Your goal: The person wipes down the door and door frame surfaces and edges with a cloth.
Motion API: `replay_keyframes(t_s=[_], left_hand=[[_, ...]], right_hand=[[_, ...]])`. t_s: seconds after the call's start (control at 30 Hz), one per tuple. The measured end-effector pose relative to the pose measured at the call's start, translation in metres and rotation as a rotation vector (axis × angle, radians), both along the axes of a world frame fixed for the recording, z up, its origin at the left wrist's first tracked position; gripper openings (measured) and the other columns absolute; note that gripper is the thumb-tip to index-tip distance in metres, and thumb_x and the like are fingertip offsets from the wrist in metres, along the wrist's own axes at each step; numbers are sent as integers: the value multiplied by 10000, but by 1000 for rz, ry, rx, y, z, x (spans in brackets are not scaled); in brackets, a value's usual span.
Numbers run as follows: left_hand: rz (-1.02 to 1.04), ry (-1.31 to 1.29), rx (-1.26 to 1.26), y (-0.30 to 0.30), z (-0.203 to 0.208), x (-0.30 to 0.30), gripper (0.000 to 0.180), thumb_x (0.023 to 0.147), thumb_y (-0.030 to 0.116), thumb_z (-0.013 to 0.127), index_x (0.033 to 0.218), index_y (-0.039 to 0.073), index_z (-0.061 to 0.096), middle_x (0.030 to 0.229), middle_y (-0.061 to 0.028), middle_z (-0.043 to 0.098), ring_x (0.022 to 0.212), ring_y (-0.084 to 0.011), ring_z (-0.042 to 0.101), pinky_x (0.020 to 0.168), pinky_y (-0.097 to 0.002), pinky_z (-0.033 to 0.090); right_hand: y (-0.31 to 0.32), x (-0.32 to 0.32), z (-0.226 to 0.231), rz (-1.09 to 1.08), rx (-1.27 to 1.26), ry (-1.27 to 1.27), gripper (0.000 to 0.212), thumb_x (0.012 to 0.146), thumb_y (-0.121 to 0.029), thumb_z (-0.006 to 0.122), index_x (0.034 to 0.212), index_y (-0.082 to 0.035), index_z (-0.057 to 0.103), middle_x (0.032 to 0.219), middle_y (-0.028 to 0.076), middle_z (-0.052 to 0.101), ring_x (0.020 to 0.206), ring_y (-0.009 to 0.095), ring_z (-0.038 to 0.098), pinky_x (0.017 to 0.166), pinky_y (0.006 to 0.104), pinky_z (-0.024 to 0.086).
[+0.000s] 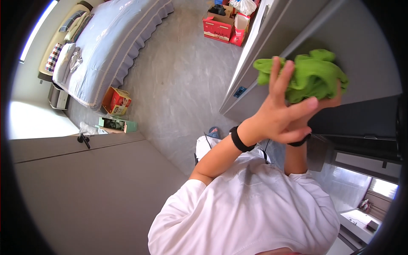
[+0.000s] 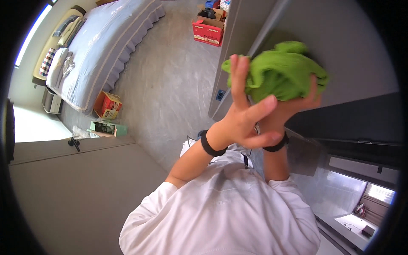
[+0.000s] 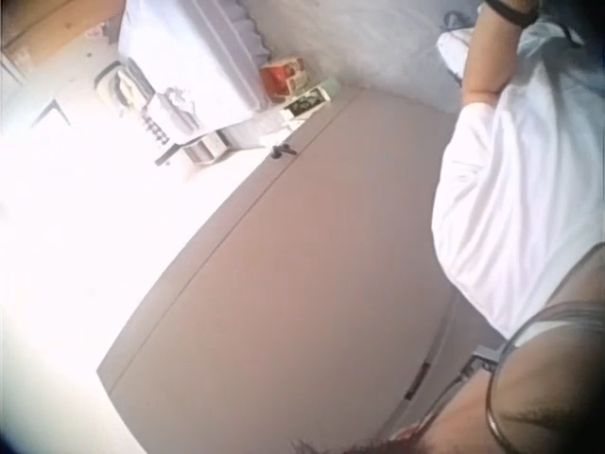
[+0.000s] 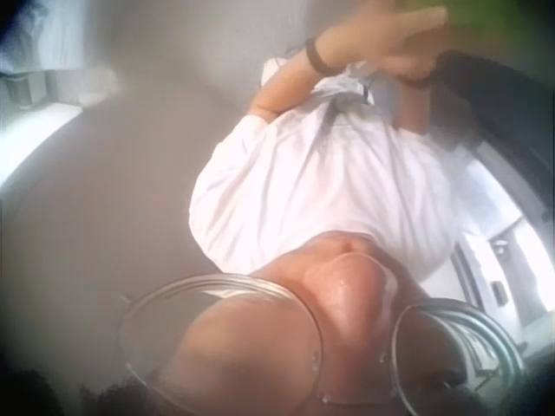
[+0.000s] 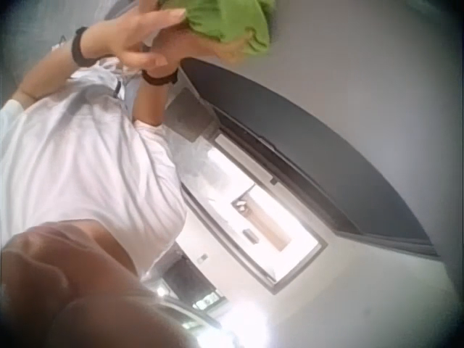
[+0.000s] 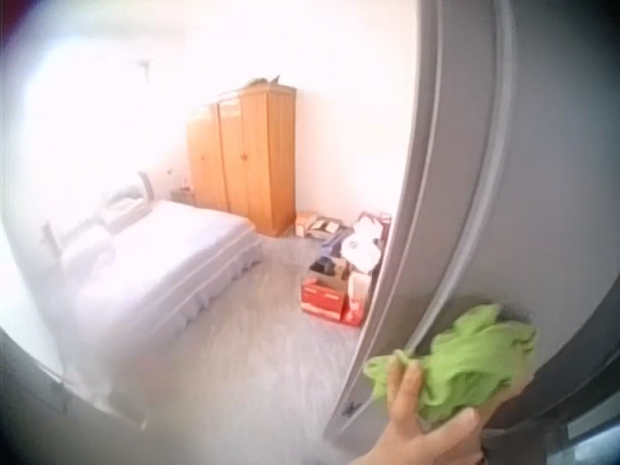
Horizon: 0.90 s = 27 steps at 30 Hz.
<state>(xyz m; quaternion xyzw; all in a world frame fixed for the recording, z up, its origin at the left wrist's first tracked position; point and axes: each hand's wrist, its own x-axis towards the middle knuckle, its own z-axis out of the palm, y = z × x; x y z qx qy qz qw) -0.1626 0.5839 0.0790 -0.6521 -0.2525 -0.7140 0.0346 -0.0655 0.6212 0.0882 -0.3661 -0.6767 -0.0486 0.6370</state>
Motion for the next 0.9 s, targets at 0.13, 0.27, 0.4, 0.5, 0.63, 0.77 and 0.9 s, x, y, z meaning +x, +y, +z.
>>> replay_keyframes(t_s=[0.13,0.27,0.4,0.5,0.63,0.77,0.9], left_hand=[[66,22,-355,17,-43,-39,817,866,484,615,1505,17,415,1626,-367,25,1486,-587,-103,1167,-686,-16],[134,30,-419,22,-65,-50,850,904,504,547,1516,-51,350,1626,-369,-27,1485,-563,-167,1160,-678,-58],[116,1,-432,23,-64,-48,915,882,592,537,1556,16,313,1630,-352,-103,1472,-565,-210,1149,-690,-56],[72,-20,-431,33,-61,-59,1028,808,692,605,1553,45,318,1613,-379,-91,1482,-579,-140,1162,-688,23],[52,-24,-433,43,-53,-65,1197,683,826,683,1548,85,313,1597,-380,-90,1495,-562,-39,1183,-608,185],[93,58,-477,41,-51,-70,1129,708,766,718,1531,96,333,1595,-374,-93,1496,-554,7,1169,-612,230],[27,3,-385,50,-45,-86,1082,734,702,734,1529,90,329,1591,-379,-70,1487,-562,45,1156,-619,256]], right_hand=[[-6,-22,-11,-195,5,-274,783,817,-298,810,1422,-64,371,1386,271,355,1264,453,404,1034,545,381],[-8,-28,-26,-99,70,-366,714,826,-293,798,1402,-104,419,1357,282,362,1226,445,440,995,543,406],[-16,-21,-20,-70,45,-416,688,812,-241,797,1393,-124,447,1372,293,362,1228,451,446,998,545,414],[-16,-12,-17,11,-38,-453,700,809,-212,780,1420,-134,449,1390,297,358,1246,462,435,1026,546,401],[-23,11,-1,235,-230,-486,729,814,-168,730,1486,-131,449,1420,286,345,1262,475,422,1061,553,372],[-22,13,-13,296,-192,-545,737,831,-149,740,1508,-178,448,1392,299,387,1211,491,463,1018,563,407],[-22,2,-4,316,-105,-547,744,832,-171,780,1500,-247,458,1317,300,458,1136,489,506,955,563,450]])
